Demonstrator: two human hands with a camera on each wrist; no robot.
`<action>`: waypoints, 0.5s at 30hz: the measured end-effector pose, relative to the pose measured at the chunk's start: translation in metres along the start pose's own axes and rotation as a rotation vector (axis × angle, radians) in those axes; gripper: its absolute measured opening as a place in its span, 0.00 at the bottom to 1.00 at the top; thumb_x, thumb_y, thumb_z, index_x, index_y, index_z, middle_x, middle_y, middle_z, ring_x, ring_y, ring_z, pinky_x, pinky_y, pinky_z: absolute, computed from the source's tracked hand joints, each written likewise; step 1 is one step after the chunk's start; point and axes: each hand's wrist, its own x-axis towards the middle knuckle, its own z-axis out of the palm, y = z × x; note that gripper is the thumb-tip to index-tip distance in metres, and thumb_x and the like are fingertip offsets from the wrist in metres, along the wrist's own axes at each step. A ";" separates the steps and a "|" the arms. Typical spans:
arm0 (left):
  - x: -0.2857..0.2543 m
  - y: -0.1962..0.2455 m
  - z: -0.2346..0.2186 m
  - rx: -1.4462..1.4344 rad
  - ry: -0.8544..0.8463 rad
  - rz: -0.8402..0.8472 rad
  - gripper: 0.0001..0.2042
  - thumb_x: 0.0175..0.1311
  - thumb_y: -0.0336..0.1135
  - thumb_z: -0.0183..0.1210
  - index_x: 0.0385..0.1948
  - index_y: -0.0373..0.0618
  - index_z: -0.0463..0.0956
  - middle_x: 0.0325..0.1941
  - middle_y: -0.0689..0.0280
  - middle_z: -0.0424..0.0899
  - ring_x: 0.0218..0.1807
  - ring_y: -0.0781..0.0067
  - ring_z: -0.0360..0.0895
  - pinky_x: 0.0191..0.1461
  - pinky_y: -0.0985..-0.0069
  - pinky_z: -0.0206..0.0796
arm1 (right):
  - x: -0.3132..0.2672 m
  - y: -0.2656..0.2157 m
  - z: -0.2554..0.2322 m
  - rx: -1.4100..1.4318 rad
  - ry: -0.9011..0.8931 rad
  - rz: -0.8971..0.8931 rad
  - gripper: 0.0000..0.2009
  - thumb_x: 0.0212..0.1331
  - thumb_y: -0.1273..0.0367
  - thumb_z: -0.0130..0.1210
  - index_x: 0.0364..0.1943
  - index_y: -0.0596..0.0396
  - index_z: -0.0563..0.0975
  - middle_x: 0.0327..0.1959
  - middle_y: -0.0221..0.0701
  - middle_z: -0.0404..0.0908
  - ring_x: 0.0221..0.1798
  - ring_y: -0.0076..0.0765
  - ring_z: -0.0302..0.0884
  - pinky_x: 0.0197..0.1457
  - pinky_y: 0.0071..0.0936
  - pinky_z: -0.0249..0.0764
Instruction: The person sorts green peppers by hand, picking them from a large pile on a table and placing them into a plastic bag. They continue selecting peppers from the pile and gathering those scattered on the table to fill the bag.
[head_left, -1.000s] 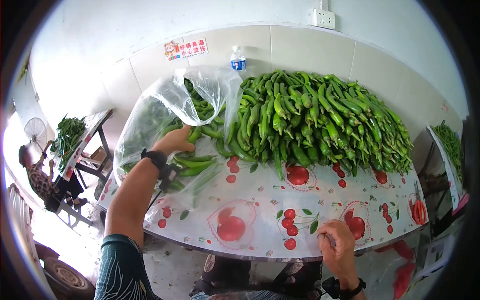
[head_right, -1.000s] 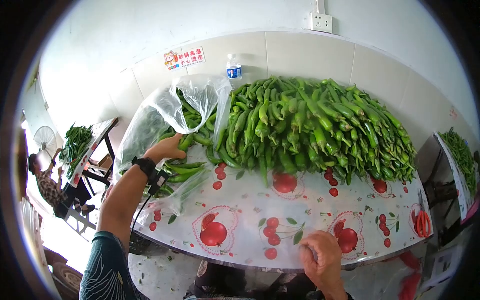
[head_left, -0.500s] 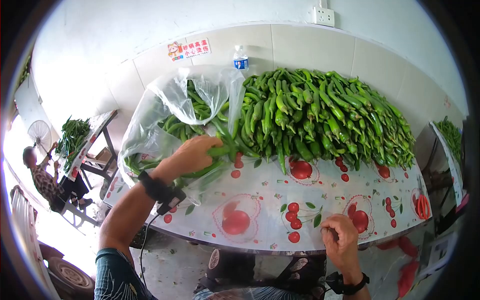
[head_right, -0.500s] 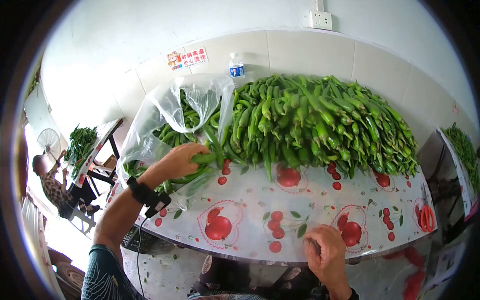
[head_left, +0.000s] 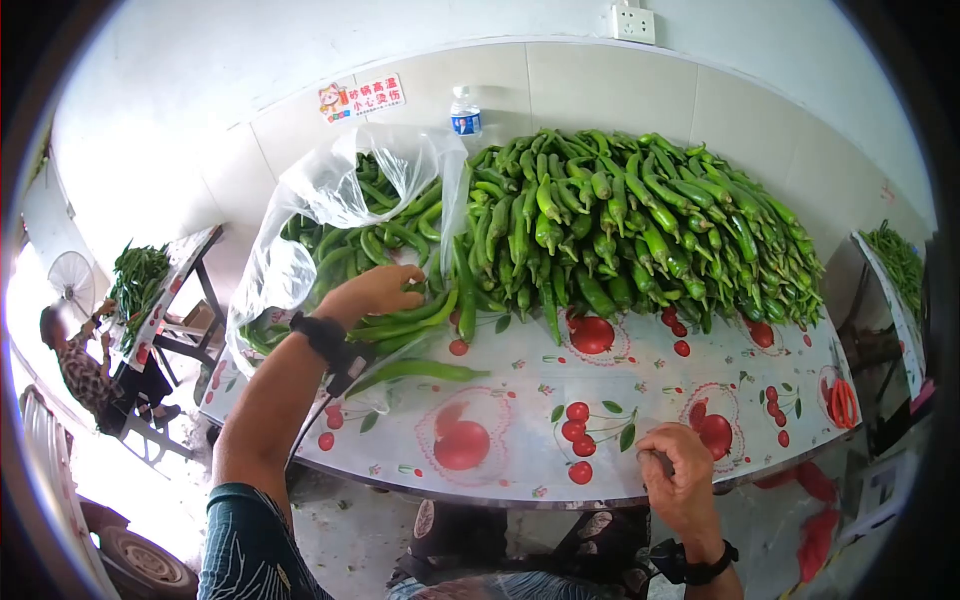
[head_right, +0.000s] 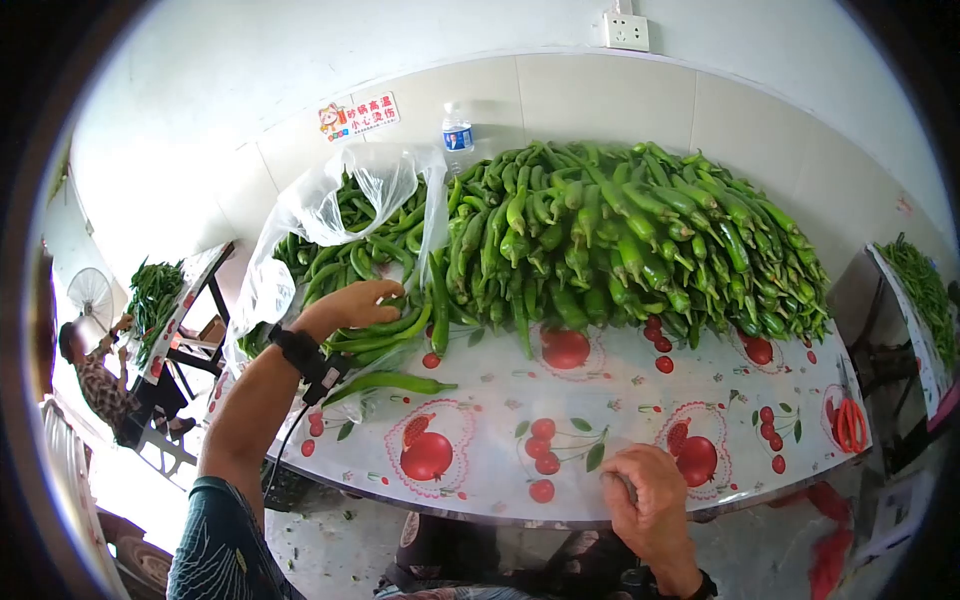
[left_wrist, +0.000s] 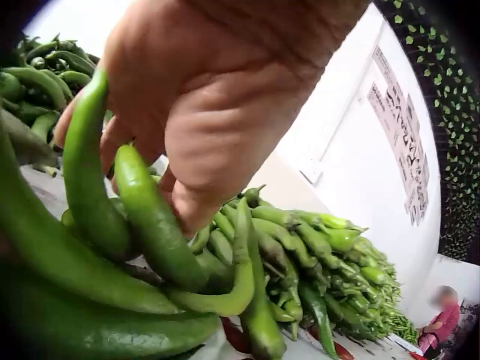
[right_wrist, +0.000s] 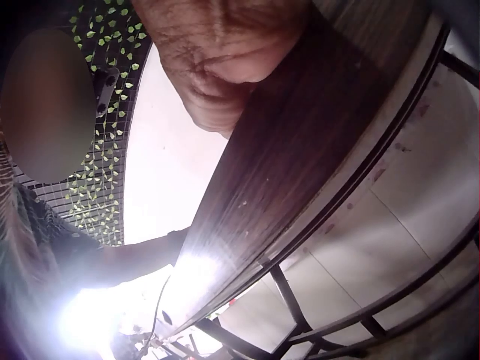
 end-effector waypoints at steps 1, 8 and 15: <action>-0.002 0.005 0.000 -0.007 0.026 -0.030 0.24 0.57 0.39 0.55 0.57 0.43 0.69 0.53 0.51 0.77 0.54 0.53 0.75 0.58 0.65 0.66 | 0.000 -0.001 0.000 -0.002 0.000 0.005 0.08 0.46 0.80 0.57 0.32 0.57 0.78 0.32 0.38 0.80 0.41 0.48 0.77 0.46 0.37 0.72; -0.030 0.026 -0.005 -0.166 0.167 -0.083 0.28 0.49 0.31 0.57 0.58 0.43 0.68 0.50 0.50 0.78 0.53 0.56 0.76 0.57 0.66 0.66 | -0.001 -0.002 0.001 -0.018 0.005 0.032 0.08 0.46 0.80 0.58 0.32 0.58 0.77 0.31 0.38 0.79 0.40 0.47 0.77 0.46 0.37 0.71; -0.048 0.016 0.004 -0.208 0.243 0.183 0.30 0.49 0.36 0.64 0.58 0.40 0.67 0.48 0.55 0.80 0.51 0.59 0.77 0.58 0.69 0.65 | -0.002 -0.004 0.001 0.000 0.009 0.064 0.08 0.47 0.80 0.58 0.32 0.57 0.77 0.31 0.37 0.79 0.40 0.47 0.77 0.45 0.37 0.71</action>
